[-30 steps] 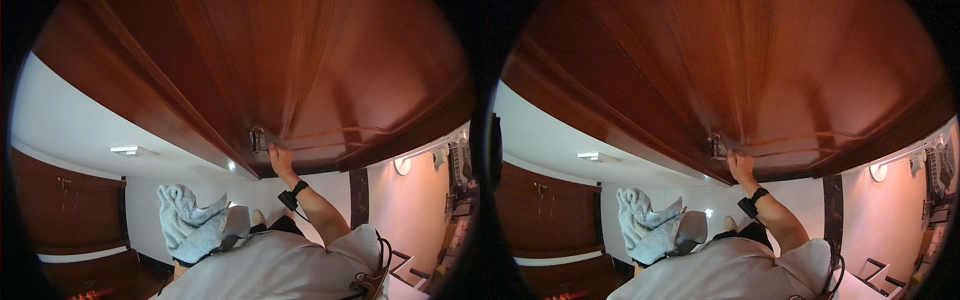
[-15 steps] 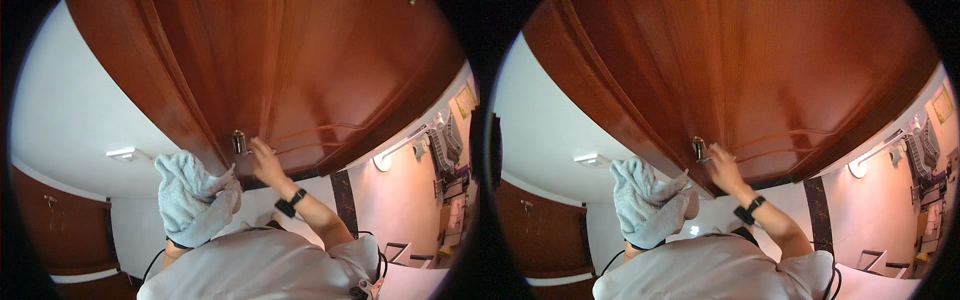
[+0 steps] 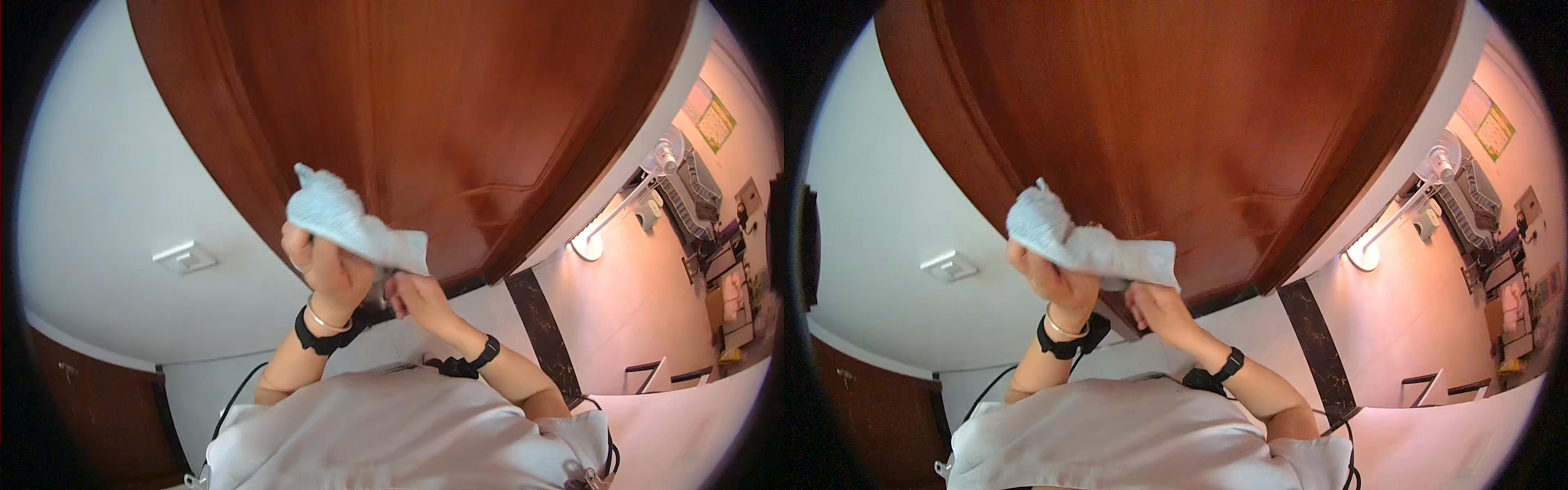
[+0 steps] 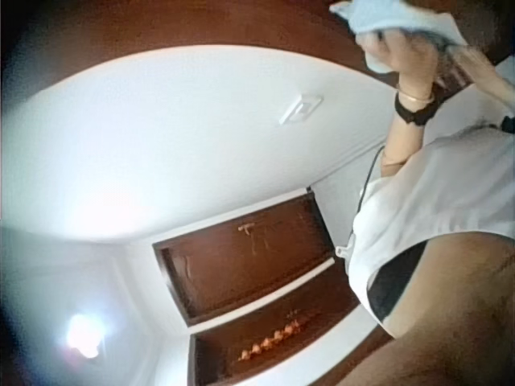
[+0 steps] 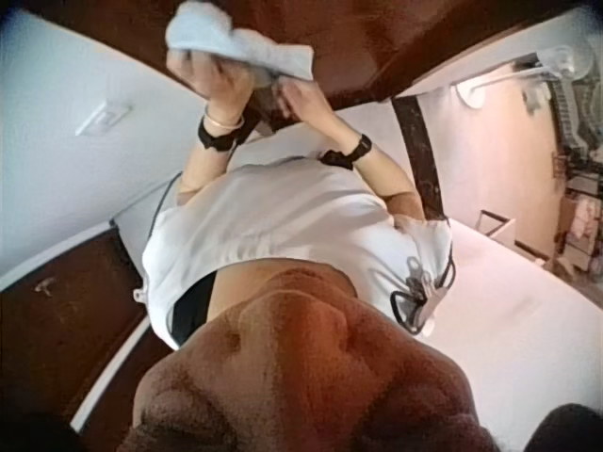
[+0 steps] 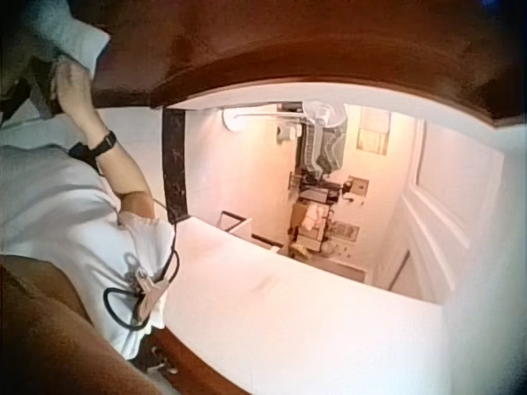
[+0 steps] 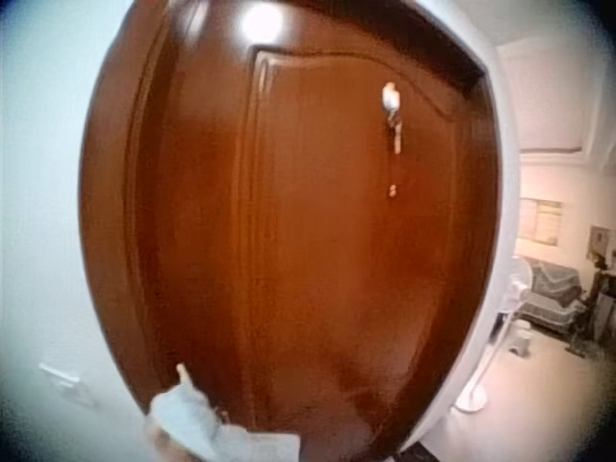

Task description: Cleaning a door and then wiping down a small round appliance or lid.

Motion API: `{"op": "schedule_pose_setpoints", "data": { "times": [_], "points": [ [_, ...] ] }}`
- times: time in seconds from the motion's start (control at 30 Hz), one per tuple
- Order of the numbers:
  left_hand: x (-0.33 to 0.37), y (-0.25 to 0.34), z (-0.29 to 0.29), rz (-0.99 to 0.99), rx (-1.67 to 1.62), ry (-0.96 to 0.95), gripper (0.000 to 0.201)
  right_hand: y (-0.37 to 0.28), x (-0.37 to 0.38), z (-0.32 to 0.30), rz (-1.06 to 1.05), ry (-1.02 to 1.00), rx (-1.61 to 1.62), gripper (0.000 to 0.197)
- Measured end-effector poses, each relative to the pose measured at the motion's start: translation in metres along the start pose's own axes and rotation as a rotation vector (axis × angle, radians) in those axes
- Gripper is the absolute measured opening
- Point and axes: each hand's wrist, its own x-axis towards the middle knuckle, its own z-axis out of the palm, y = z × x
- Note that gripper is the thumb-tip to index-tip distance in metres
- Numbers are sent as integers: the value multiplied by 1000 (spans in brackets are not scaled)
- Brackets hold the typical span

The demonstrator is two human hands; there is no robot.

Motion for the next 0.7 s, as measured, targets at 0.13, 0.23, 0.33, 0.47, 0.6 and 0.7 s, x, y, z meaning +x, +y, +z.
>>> {"op": "schedule_pose_setpoints", "data": {
  "times": [0.13,0.23,0.33,0.47,0.6,0.7],
  "points": [
    [0,20,8,-291,-278,-126,32,3,14,-9,-146,277,-5,20],
    [-49,-3,14,-472,-523,-202,26,23,51,-33,-351,546,229,27],
    [-48,-31,20,-452,-334,-218,38,6,79,-81,-433,761,215,36],
    [68,-38,58,315,560,162,44,-95,125,-155,-902,832,-104,44],
    [233,-61,89,440,634,334,51,-235,182,-220,-1146,1022,-599,52],
    [351,-86,95,540,676,458,40,-333,215,-243,-1302,1100,-810,48]
  ]
}}
